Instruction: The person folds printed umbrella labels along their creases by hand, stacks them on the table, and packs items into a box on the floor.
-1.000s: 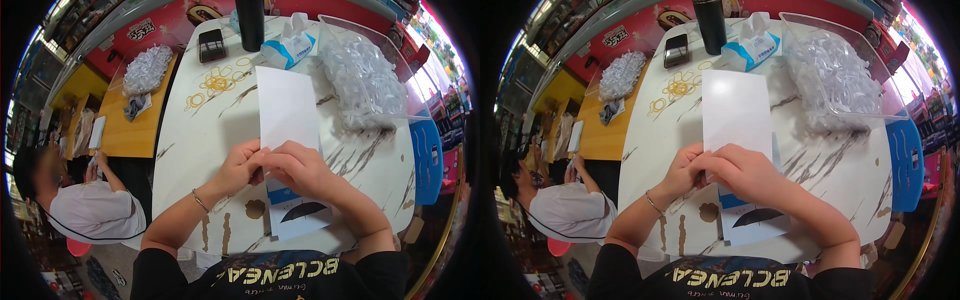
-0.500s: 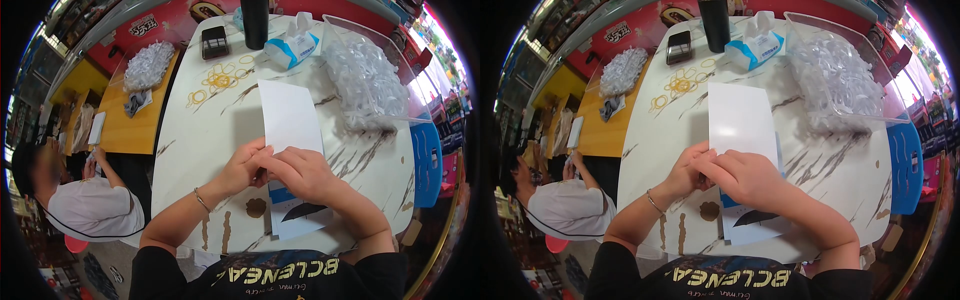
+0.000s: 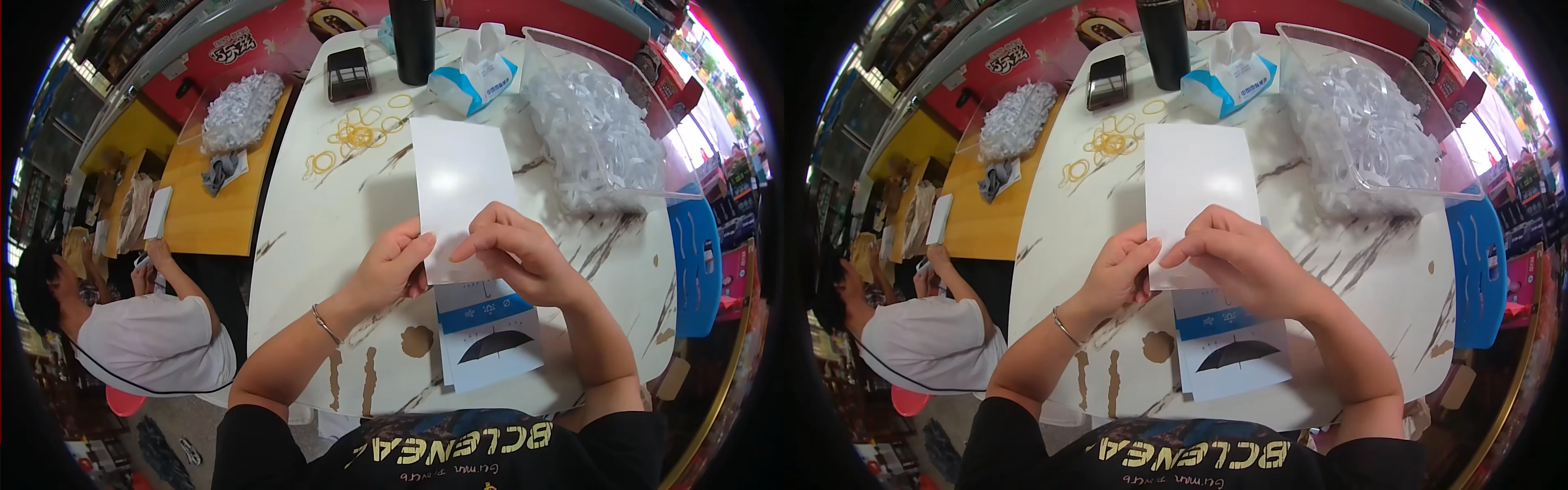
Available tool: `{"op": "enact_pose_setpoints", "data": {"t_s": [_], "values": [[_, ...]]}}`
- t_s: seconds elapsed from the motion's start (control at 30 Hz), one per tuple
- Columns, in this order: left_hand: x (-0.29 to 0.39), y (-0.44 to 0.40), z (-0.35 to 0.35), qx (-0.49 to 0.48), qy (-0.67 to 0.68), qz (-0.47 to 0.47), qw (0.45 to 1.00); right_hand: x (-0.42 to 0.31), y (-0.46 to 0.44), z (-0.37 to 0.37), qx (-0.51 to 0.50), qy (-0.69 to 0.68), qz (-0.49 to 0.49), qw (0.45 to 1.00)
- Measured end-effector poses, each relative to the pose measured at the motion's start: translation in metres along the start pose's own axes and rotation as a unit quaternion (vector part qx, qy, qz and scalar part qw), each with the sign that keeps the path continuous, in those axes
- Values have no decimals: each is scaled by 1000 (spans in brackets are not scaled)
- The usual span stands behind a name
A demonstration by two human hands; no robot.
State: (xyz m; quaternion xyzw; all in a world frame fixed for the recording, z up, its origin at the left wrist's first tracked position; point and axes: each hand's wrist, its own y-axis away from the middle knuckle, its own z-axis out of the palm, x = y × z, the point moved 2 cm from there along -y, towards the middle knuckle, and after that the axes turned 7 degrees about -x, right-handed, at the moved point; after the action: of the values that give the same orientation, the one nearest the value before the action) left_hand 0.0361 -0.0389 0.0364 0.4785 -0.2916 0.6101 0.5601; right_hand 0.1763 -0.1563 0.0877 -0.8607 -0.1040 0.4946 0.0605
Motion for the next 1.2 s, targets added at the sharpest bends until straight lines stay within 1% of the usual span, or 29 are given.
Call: {"op": "enact_pose_setpoints", "data": {"t_s": [0.03,0.13,0.23,0.33,0.37,0.43,0.5,0.57,0.63,0.67,0.73,0.83,0.87,0.93,0.97,1.03,1.07,1.1,1.17,1.2], "values": [[-3,-1,-2,-1,3,0,1000,-1,0,-1,1,15,17,1000],[-5,-1,-2,-10,3,-1,1000,-1,-3,9,0,76,-38,996],[-6,-1,-1,-4,-1,12,1000,-1,-1,11,15,100,-106,989],[-4,-3,1,1,28,26,999,-4,6,-4,-4,66,-35,997],[-4,-2,-1,4,43,30,999,-8,10,-15,52,1,-16,999],[-4,-4,-5,24,73,58,995,-18,21,-40,162,-133,13,978],[-1,-5,-6,39,127,93,987,-20,33,-73,295,-94,-85,947],[-4,-6,-10,46,134,107,984,-20,44,-106,395,14,-121,911],[-5,-6,-8,49,134,112,983,-17,52,-139,445,133,-42,885],[-3,-5,-5,49,129,112,984,-12,56,-154,433,198,22,879],[-3,-4,0,42,120,113,985,3,66,-175,397,323,149,846],[-2,-2,4,24,111,113,987,-7,67,-175,397,450,103,793],[-2,-1,5,16,112,111,987,-14,69,-169,397,449,104,793],[-2,0,6,-2,112,104,988,-22,64,-139,345,452,71,820],[-1,1,6,-15,109,98,989,-28,57,-119,289,440,38,850],[1,2,8,-31,107,87,990,-32,48,-78,174,431,18,885],[2,3,9,-33,108,82,990,-32,44,-61,142,427,7,893],[3,4,10,-34,109,78,990,-34,39,-49,143,415,-30,898],[4,5,11,-49,87,68,993,-21,36,-32,136,348,-92,923],[5,6,10,-55,76,63,994,-20,35,-26,128,285,-99,945]]}}
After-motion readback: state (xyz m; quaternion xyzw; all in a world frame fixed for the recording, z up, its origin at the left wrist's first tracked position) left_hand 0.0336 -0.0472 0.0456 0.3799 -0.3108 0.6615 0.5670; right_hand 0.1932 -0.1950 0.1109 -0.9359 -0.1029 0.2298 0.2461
